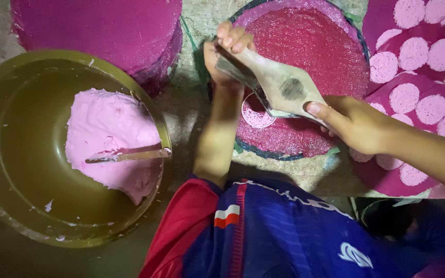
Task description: The person scoops pink batter from a large basin into a handheld extruder gun and squeezes round dollops of batter onto round pink trays, filling the trays with rows of small cakes. They repeatedly refill the gun from the basin and place filled trays aside.
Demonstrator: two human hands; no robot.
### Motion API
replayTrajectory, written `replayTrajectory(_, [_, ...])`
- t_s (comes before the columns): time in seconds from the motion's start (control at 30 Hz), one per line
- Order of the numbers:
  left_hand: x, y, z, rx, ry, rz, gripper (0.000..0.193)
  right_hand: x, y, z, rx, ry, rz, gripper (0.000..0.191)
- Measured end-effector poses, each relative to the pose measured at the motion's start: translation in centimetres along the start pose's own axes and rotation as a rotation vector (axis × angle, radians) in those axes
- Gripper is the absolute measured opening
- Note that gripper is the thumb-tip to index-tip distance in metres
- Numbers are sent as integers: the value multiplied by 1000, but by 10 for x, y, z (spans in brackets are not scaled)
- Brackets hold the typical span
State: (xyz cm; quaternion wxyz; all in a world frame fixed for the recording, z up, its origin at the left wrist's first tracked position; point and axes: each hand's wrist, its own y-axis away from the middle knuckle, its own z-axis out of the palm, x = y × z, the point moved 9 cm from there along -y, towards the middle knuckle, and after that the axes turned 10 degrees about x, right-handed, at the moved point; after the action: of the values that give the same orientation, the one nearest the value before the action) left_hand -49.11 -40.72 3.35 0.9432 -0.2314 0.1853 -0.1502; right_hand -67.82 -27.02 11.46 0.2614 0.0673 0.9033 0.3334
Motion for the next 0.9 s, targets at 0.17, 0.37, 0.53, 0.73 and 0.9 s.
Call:
replayTrajectory(0.17, [16,-14,17,-61,-50,-45,18,-19,-15,5,68,-33,-172,68])
replayTrajectory(0.37, [36,5,22,36,-140,-23,17,-24,-16,31,-9,-71,-209,67])
replayTrajectory(0.53, [13,16,3,166,-126,7,17,-5,-6,27,-114,-183,-21,71])
replayTrajectory(0.73, [14,-3,7,144,-204,24,15,-5,-11,11,48,-93,-90,70])
replayTrajectory(0.9, [9,-3,15,176,-248,15,13,9,-15,22,23,-164,-54,69])
